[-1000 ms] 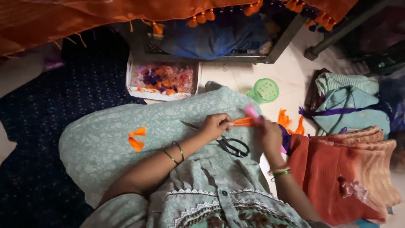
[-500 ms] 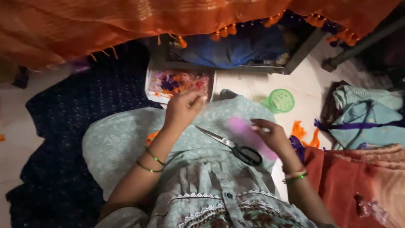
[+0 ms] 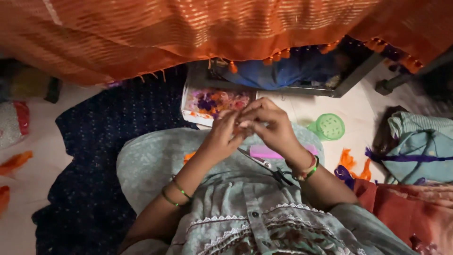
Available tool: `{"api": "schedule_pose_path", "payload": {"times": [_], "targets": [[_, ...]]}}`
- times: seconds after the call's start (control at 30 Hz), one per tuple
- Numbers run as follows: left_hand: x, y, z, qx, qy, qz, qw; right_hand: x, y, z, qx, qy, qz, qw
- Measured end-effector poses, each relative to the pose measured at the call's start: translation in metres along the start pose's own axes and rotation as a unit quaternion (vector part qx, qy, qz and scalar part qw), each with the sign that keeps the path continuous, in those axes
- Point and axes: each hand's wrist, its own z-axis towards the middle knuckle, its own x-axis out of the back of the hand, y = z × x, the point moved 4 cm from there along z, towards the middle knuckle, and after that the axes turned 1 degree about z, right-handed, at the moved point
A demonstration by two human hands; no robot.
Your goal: Trimming and attaching decorative tassels to the edge of a garment.
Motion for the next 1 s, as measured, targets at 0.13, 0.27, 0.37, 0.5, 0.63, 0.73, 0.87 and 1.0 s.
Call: {"api": "schedule_pose_path", "payload": {"times": [0.13, 0.27, 0.37, 0.5, 0.63, 0.73, 0.87, 1.0], "targets": [[-0.011, -0.036, -0.014, 0.064, -0.08, -0.003, 0.995, 0.014, 0.005, 0.012, -0.061, 0.107, 0.238, 0.963], [-0.004, -0.069, -0.019, 0.059, -0.084, 0.075, 0.992, 0.049, -0.004, 0.031, -0.019, 0.166, 0.32, 0.933], [0.01, -0.094, -0.012, 0.052, -0.073, 0.169, 0.982, 0.07, 0.006, 0.029, 0.025, 0.222, 0.291, 0.93], [0.043, -0.096, 0.041, 0.16, 0.068, -0.141, 0.975, 0.059, 0.004, 0.03, 0.001, 0.209, 0.213, 0.954], [0.038, -0.1, 0.077, 0.229, 0.113, -0.431, 0.866, 0.029, 0.014, 0.029, -0.026, 0.147, 0.126, 0.981], [0.025, -0.109, 0.079, 0.304, 0.122, -0.379, 0.866, 0.016, 0.019, 0.028, -0.054, 0.112, 0.12, 0.985], [0.03, -0.09, 0.083, 0.237, 0.12, -0.418, 0.869, 0.019, 0.028, 0.027, -0.044, 0.105, 0.115, 0.987], [0.028, -0.095, 0.068, 0.322, 0.142, -0.414, 0.839, 0.018, 0.03, 0.027, -0.041, 0.097, 0.135, 0.985]]}}
